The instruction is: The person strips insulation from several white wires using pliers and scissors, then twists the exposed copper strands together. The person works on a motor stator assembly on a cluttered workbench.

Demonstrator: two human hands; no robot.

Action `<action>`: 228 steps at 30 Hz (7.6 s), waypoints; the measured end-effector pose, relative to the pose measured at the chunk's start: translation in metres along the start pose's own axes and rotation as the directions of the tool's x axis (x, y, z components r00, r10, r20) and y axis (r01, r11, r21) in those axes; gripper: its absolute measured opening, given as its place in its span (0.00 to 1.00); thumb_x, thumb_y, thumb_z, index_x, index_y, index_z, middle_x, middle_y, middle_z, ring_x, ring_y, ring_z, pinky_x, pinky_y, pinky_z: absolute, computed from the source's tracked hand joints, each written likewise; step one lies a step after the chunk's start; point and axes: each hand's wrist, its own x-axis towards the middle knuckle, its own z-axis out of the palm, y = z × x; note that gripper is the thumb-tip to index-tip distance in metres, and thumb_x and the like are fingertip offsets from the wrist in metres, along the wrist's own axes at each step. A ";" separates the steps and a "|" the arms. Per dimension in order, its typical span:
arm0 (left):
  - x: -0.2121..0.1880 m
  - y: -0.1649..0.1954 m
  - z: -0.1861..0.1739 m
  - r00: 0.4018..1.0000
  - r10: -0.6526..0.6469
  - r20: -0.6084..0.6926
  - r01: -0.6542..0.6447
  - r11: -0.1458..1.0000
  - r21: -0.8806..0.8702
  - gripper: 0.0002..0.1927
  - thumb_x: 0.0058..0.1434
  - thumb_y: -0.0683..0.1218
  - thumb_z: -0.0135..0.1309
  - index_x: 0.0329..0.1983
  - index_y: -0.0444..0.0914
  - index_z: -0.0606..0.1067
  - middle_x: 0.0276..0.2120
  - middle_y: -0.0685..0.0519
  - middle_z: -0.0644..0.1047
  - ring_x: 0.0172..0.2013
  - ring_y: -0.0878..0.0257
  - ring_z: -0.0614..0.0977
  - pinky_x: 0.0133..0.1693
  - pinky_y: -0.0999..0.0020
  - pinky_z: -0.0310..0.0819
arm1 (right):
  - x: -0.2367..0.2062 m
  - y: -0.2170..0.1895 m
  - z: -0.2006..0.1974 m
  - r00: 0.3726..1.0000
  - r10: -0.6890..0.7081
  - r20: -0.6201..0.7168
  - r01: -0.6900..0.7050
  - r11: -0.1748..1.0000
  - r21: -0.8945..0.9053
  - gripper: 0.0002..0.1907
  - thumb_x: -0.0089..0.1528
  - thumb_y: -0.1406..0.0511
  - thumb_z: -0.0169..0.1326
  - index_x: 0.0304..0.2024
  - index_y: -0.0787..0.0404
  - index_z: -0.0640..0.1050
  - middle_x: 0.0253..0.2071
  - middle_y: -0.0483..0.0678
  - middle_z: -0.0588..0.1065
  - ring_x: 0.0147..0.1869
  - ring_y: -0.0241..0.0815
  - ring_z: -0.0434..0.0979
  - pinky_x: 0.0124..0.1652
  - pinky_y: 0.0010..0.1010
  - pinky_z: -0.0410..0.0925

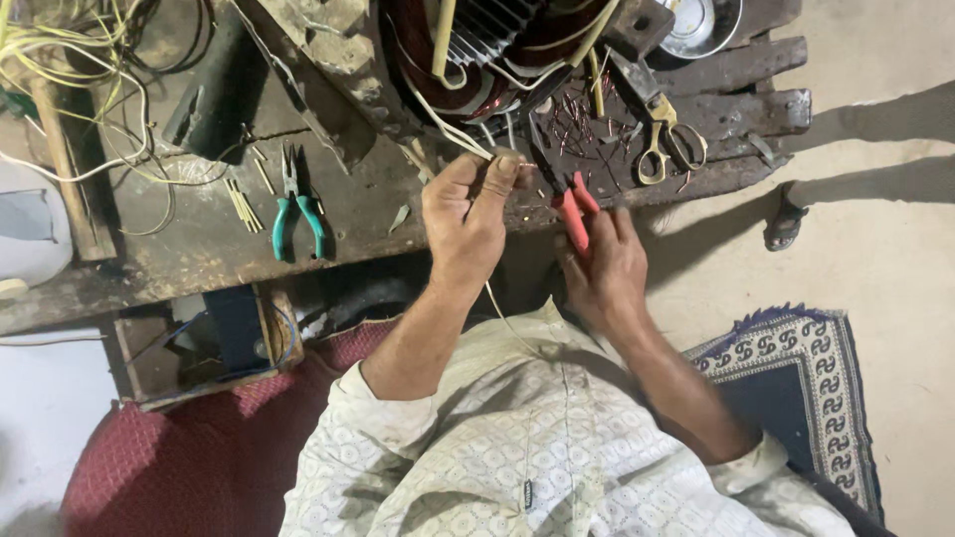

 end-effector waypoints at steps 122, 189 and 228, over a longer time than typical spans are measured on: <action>-0.005 0.007 -0.002 0.990 0.134 -0.053 -0.102 0.913 0.394 0.07 0.71 0.43 0.60 0.47 0.34 0.80 0.33 0.55 0.74 0.35 0.68 0.72 0.37 0.70 0.67 | 0.121 0.158 -0.079 0.212 -0.127 0.969 -0.476 0.853 0.216 0.18 0.64 0.54 0.54 0.41 0.63 0.82 0.34 0.56 0.83 0.38 0.52 0.82 0.39 0.44 0.73; 0.013 0.004 -0.039 0.989 -0.144 0.021 0.145 0.963 -0.227 0.11 0.65 0.49 0.63 0.34 0.35 0.81 0.25 0.61 0.77 0.25 0.75 0.70 0.26 0.76 0.61 | 0.149 -0.060 -0.050 0.588 0.077 0.805 -0.602 0.706 0.373 0.25 0.58 0.51 0.61 0.49 0.62 0.82 0.38 0.48 0.83 0.41 0.36 0.80 0.42 0.33 0.76; -0.001 -0.029 -0.012 0.999 0.003 0.042 0.009 0.959 -0.284 0.09 0.72 0.44 0.57 0.47 0.31 0.80 0.36 0.55 0.81 0.37 0.70 0.79 0.41 0.74 0.76 | 0.094 -0.050 -0.032 0.845 0.210 0.492 -0.504 0.618 0.603 0.14 0.68 0.63 0.60 0.28 0.61 0.77 0.21 0.41 0.72 0.21 0.28 0.66 0.22 0.21 0.58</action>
